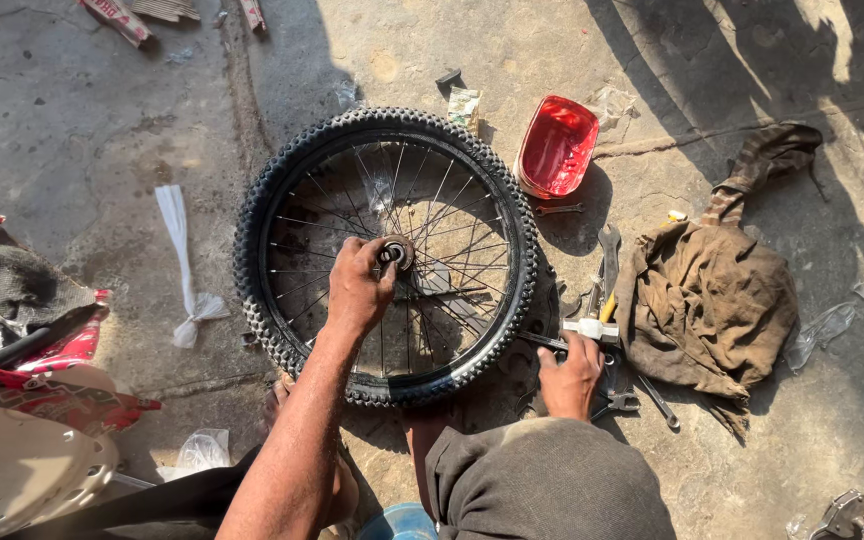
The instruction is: The person is repairing a bicycle wheel hub. They use a hammer to tap a metal ring into the hub, then use a wrench to tighten a nut. They also use a rag to wipe the hub area.
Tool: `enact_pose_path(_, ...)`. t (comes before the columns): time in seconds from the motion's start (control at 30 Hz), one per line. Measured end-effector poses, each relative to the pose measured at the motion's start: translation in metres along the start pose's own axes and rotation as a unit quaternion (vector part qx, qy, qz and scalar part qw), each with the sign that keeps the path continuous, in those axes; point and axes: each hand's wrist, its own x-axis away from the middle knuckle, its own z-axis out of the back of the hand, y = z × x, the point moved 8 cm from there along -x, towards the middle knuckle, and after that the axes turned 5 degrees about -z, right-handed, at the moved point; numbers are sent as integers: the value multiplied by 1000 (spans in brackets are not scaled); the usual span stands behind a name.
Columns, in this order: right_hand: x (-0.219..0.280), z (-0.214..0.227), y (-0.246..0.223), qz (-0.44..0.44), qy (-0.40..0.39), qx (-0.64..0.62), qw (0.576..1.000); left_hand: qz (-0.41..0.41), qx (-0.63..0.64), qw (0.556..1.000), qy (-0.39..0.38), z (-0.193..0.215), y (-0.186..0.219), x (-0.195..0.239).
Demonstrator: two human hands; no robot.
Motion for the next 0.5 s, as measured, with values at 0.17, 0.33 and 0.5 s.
enact_pose_path(0.17,14,-2,40,-57,8,72,996,4,-3,999,-31,-14,0,-3)
enact_pose_path(0.33,1,-4,73,-170,22,40,984,15,18,999,-30,-13,-9,-7)
enact_pose_path(0.5,7,-13,128,-319,-63,-130,937,31,60,997,-27,-15,-18,1)
